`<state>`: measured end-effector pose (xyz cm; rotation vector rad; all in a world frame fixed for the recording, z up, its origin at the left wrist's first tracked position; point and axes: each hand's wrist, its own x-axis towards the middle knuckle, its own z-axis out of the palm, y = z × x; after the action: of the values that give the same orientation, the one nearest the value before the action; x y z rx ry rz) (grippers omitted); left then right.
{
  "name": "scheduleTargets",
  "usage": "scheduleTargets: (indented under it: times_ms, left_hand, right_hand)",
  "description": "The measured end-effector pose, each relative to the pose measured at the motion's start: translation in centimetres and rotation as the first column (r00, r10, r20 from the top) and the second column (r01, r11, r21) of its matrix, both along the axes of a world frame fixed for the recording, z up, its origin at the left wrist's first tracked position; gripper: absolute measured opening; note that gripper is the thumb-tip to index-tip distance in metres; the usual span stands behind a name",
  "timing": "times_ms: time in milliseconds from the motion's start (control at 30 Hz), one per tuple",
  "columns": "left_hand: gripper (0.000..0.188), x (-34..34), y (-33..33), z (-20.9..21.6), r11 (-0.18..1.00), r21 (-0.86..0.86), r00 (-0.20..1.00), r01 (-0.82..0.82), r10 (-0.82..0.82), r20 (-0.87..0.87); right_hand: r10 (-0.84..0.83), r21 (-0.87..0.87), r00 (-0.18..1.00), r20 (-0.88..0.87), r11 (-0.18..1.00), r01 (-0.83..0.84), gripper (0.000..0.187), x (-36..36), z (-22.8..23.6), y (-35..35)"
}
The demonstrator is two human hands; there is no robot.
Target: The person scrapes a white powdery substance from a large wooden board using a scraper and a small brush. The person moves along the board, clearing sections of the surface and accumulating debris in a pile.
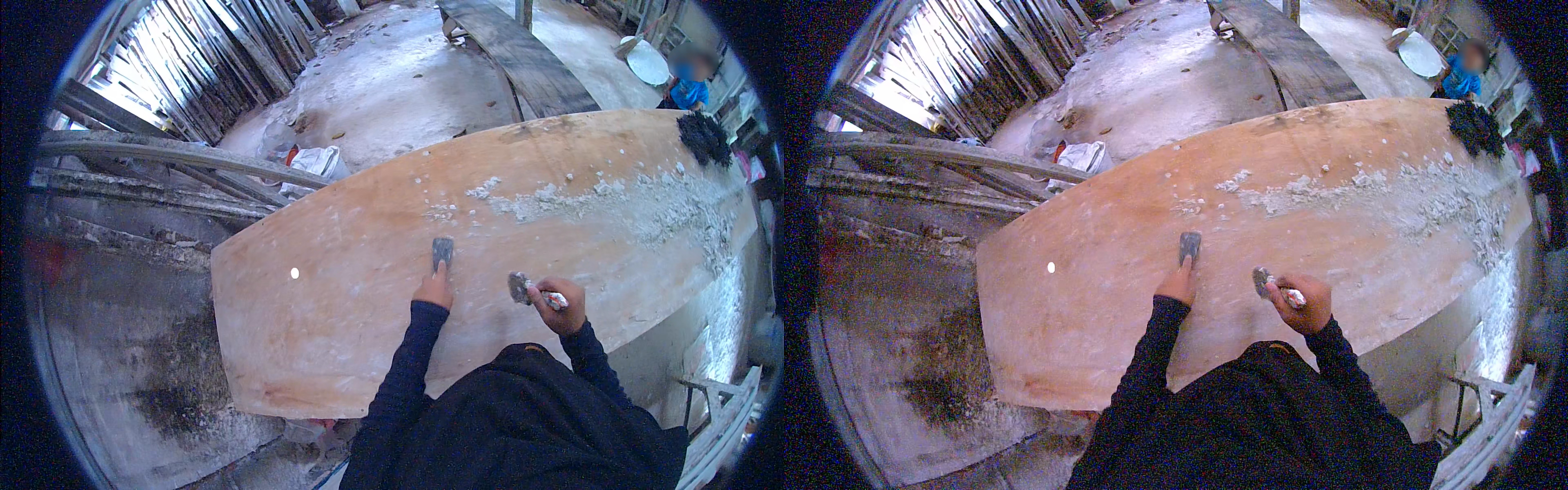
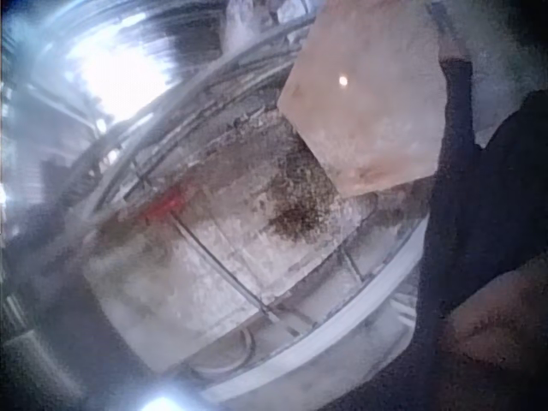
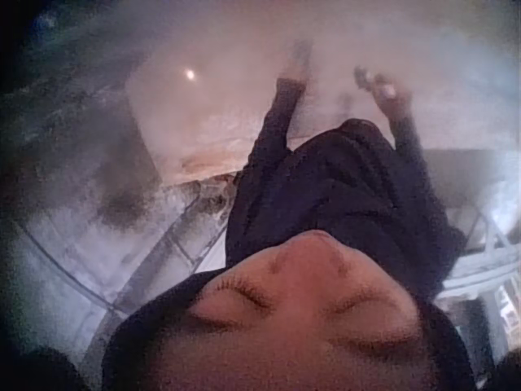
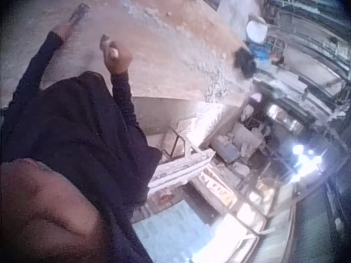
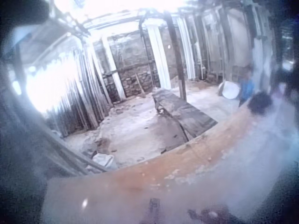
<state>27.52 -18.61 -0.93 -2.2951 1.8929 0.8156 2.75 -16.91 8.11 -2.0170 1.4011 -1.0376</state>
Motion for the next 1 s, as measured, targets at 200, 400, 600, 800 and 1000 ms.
scheduleTargets:
  times_ms: [200, 400, 600, 800, 1000]
  left_hand:
    - [0.045, 0.8, -2.8, -0.4, 0.998, -0.054, 0.998, 0.024, -0.021, 0.053]
    - [0.043, -0.1, 3.2, 3.0, 0.998, 0.049, 1.000, 0.028, -0.029, 0.008]
    - [0.041, -0.4, 0.8, 0.8, 1.000, -0.026, 1.000, 0.015, -0.015, 0.019]
    - [0.040, -0.7, -2.3, 1.1, 0.999, 0.030, 0.999, -0.038, 0.038, 0.025]
    - [0.037, -1.5, 0.7, 0.9, 0.999, -0.024, 1.000, 0.025, -0.025, 0.007]
  right_hand:
    - [0.052, -0.051, 0.999, -0.009, 0.997, -0.053, 0.014, 0.6, -0.2, 0.2]
    - [-0.016, 0.023, 1.000, 0.002, 1.000, 0.016, 0.014, -0.7, -1.0, 0.7]
    - [0.018, -0.011, 0.999, 0.032, 1.000, -0.018, 0.014, 0.1, -0.2, 0.3]
    - [0.051, -0.012, 0.999, 0.000, 0.999, -0.051, 0.013, 0.5, 0.5, 0.2]
    - [0.015, 0.015, 1.000, -0.015, 1.000, -0.015, 0.015, -0.6, 0.0, 0.4]
